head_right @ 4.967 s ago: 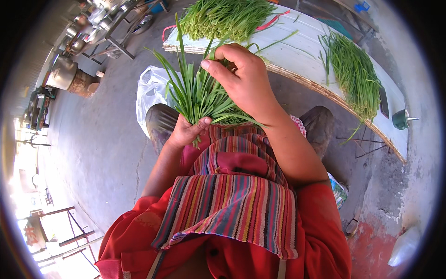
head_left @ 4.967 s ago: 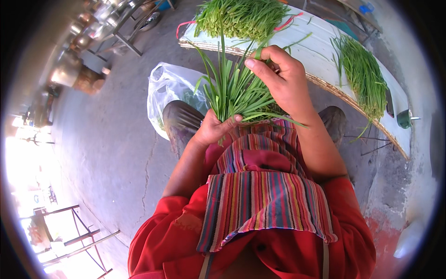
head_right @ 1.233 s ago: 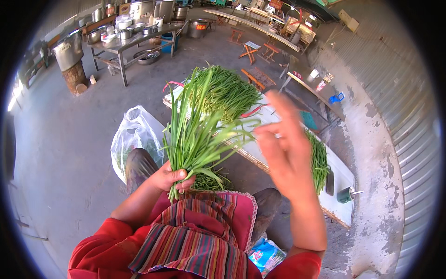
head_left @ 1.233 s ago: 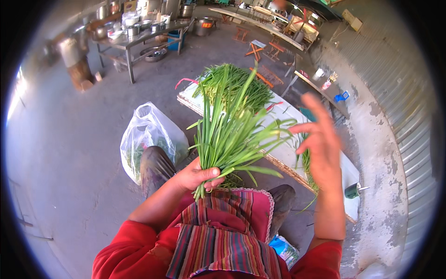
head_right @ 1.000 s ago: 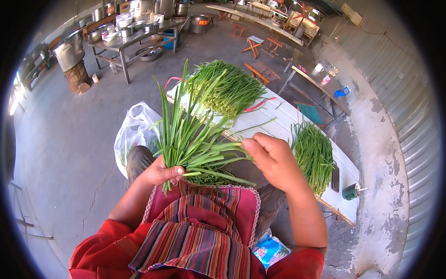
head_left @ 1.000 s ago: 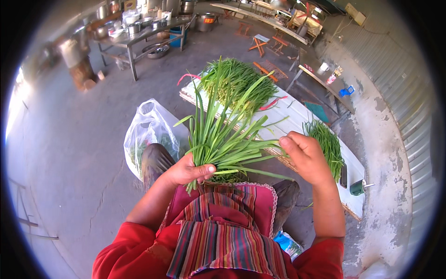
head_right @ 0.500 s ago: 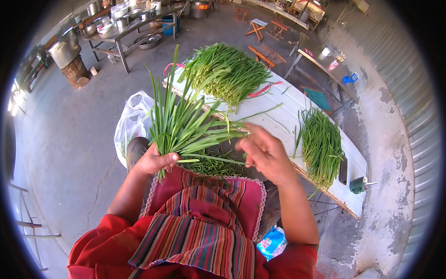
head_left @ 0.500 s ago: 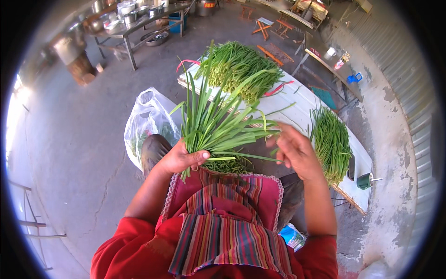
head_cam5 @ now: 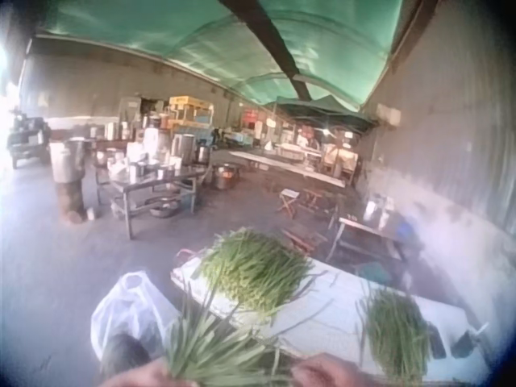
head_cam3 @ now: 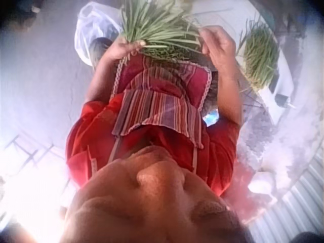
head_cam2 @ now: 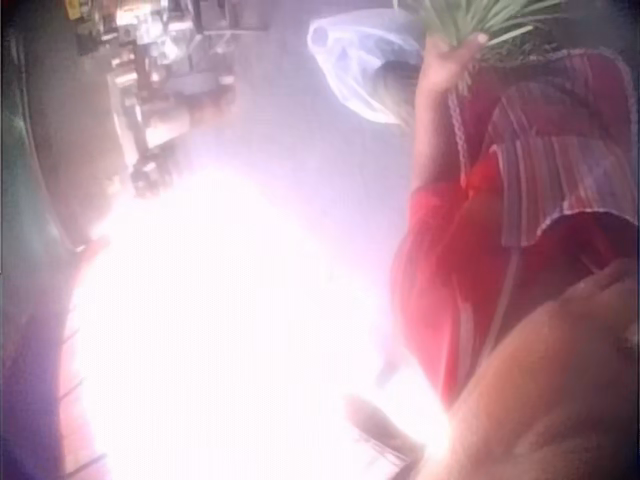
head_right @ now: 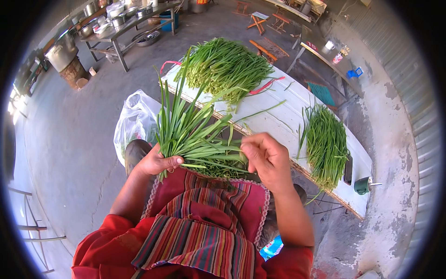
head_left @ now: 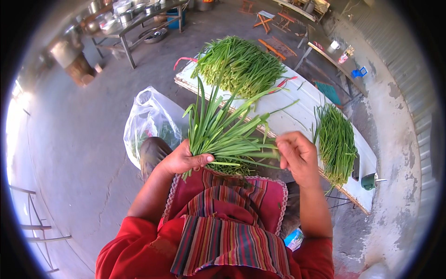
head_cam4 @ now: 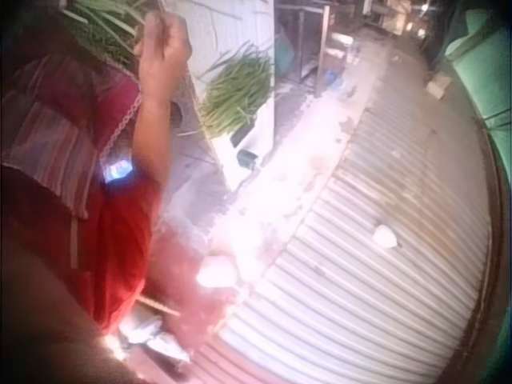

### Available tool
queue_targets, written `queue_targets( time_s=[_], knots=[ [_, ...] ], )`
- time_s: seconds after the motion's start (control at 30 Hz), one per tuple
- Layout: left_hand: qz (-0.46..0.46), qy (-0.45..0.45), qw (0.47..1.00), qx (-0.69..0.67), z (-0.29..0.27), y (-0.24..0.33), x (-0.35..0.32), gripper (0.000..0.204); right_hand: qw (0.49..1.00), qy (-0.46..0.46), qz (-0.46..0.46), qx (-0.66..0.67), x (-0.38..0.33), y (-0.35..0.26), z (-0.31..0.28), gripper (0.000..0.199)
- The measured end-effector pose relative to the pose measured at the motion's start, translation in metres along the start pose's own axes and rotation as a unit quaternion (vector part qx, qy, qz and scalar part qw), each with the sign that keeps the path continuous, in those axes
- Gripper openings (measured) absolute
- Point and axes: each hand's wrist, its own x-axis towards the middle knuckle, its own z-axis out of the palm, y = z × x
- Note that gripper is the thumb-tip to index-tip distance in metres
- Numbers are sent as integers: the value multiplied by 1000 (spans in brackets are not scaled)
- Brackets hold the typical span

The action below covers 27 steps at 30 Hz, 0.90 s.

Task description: The person sorts green onions by hand, removing yellowed or damaged leaves and stems from each stalk. They gather the cleaned stalks into bunches on a table and discard the scraps into a pile.

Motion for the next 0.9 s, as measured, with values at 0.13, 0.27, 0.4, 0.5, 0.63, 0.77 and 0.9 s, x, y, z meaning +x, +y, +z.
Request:
queue_targets(
  time_s=[0.13, 0.27, 0.4, 0.5, 0.63, 0.77, 0.9],
  knots=[
    [-11, 25, 999, 18, 0, 3, 3, 22, 988, 43, -6, 148, 9, 14, -21, 6],
    [-20, 33, 998, 41, -4, 0, 4, 22, 991, 53, -92, 79, 18, 10, -17, 33],
    [-38, 8, 996, 77, 8, 2, 16, 21, 991, 15, -129, -26, 32, 27, -26, 44],
    [-20, -16, 994, 109, 21, 10, 33, 19, 982, 15, -172, -70, 47, 36, -32, 28],
    [-11, -63, 973, 220, 25, 3, 50, 20, 977, 46, -191, -86, 54, 55, -32, 16],
    [-46, -54, 980, 188, 39, 6, 65, 22, 991, 69, -115, -30, 58, 64, -46, 11],
    [-26, -66, 982, 177, 42, 4, 74, 22, 960, 184, -100, 189, 70, 61, -65, 19]
  ],
)
